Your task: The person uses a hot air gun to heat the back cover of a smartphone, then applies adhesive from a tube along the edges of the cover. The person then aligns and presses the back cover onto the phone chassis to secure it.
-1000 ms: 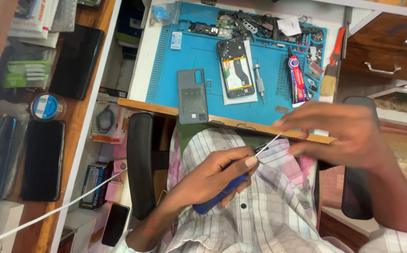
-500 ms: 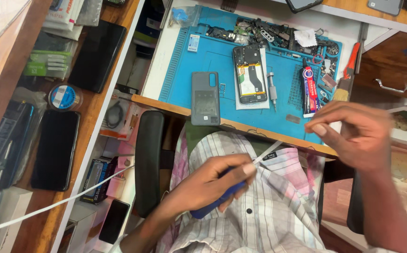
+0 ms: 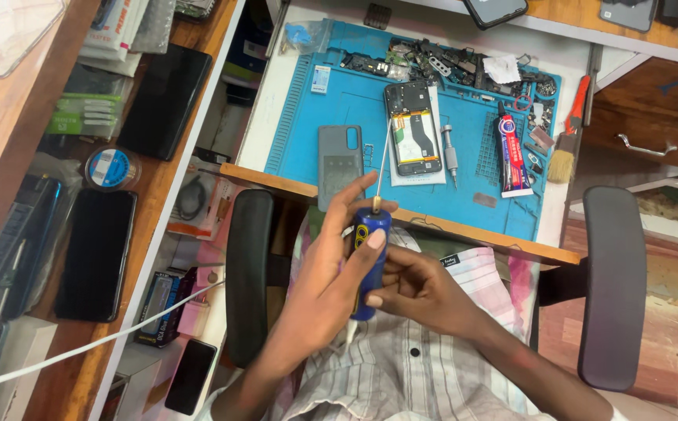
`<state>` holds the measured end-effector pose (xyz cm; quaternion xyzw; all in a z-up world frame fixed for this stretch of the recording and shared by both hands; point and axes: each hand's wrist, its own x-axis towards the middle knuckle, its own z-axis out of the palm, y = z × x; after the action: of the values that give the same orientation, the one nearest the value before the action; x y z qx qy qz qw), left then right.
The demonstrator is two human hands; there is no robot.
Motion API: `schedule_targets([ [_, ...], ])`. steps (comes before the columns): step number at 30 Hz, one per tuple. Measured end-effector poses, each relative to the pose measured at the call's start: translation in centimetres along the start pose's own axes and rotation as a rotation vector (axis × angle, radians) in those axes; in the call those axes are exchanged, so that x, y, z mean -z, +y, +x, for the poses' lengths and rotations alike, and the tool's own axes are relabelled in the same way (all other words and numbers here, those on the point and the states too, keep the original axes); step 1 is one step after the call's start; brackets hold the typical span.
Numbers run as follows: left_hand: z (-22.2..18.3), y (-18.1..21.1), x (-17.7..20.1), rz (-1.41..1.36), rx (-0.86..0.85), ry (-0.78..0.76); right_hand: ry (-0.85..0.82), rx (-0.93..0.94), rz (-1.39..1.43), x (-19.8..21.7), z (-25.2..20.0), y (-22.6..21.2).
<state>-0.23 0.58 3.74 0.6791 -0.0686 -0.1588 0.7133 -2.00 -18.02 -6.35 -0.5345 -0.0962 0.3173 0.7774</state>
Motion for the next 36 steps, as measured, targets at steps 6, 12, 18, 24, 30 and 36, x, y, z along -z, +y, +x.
schedule_targets([
  [6, -2.7, 2.2, 0.0, 0.579, -0.386, 0.261, -0.278, 0.071, -0.309, -1.5, 2.0, -1.4],
  [12, -5.6, 2.5, -2.0, 0.521, -0.702, -0.196, -0.630, -0.099, -0.357, -6.5, 8.2, 1.6],
  [18, -4.6, -1.2, -4.9, 0.264, -0.502, -0.662, -0.739, 0.209, -0.031, -13.3, 11.3, 5.0],
  [24, -4.0, 0.3, -3.2, 0.462, -0.763, -0.323, -0.374, 0.343, 0.352, -12.3, 12.6, 1.6],
  [30, -1.8, 0.0, 1.1, 1.225, -0.837, 0.720, 0.044, 0.511, 0.422, -3.5, 11.9, -2.5],
  [36, -0.1, -2.8, 2.8, 0.521, -0.524, 0.536, 0.220, 0.637, 0.137, -1.1, 11.3, -2.6],
])
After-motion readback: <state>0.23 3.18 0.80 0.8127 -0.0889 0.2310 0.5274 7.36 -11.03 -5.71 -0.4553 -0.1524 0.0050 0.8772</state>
